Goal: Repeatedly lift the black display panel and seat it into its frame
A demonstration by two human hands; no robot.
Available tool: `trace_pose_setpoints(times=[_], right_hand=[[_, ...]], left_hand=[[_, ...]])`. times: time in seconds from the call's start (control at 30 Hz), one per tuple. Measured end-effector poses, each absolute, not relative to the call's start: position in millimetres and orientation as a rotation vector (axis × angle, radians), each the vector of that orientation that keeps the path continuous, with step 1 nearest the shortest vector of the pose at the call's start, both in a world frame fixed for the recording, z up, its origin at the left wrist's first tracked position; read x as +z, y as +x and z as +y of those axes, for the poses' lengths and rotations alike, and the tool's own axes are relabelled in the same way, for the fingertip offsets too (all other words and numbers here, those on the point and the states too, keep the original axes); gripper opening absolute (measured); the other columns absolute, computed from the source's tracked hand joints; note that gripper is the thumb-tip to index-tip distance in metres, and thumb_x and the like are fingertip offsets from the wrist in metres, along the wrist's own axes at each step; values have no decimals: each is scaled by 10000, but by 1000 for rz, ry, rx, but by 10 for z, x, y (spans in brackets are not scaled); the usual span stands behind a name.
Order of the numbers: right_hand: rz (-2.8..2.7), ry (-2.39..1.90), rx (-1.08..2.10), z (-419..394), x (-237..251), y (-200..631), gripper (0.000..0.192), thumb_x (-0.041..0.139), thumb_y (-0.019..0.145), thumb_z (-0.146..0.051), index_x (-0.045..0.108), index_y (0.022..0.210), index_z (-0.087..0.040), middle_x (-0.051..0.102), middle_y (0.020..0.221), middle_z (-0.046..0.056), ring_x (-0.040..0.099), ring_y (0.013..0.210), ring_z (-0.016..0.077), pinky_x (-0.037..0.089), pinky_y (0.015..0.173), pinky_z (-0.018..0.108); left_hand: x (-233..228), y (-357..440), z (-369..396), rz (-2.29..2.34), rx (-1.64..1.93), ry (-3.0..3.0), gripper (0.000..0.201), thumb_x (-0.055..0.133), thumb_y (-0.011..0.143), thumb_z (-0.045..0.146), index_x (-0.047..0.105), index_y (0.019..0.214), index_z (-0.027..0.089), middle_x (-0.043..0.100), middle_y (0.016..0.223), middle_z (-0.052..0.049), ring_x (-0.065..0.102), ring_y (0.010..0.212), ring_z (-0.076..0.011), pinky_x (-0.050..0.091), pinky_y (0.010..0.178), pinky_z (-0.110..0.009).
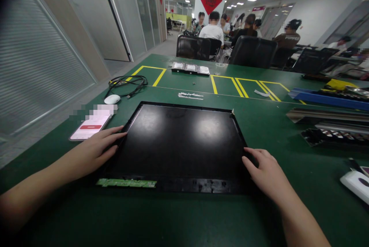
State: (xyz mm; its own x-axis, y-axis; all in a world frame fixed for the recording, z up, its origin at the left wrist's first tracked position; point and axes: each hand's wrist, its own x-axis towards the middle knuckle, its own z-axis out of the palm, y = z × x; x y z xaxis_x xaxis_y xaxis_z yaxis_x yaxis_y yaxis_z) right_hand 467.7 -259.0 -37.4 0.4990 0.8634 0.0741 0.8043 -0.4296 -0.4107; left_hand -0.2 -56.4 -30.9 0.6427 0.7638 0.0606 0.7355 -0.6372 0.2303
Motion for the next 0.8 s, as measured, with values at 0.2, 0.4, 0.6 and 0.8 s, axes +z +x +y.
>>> trace_pose_setpoints(times=[0.2,0.4,0.6,0.8], right_hand=[[-1375,-2382,254,-2591,-353,4659,574,481,791,-566,756,1096,-166,716,1123,175,695,980,349,574,824,480],[-1363,-2359,249,-2599,-390,4691,541,480,792,-564,760,1077,-200,722,1115,157,703,954,338,582,784,465],[-1348,-2373,272,-2598,-416,4719,540,472,782,-519,745,1089,-168,707,1144,172,696,977,334,574,826,463],[-1347,-2385,279,-2591,-472,4733,553,458,795,-516,717,1138,-167,689,1186,178,683,1017,334,568,850,458]], left_hand=[[-297,3,-570,1247,295,2655,513,452,912,431,711,1208,102,570,1455,-220,561,1285,-408,462,1052,-585],[-296,17,-560,1222,326,2649,485,440,911,398,740,1161,111,577,1446,-225,573,1275,-400,474,1047,-571],[-256,44,-577,1209,348,2588,476,426,881,322,737,1152,84,565,1432,-250,567,1283,-387,474,1050,-545],[-269,61,-557,1194,385,2532,455,438,876,313,742,1139,100,567,1405,-240,555,1287,-382,452,1068,-549]])
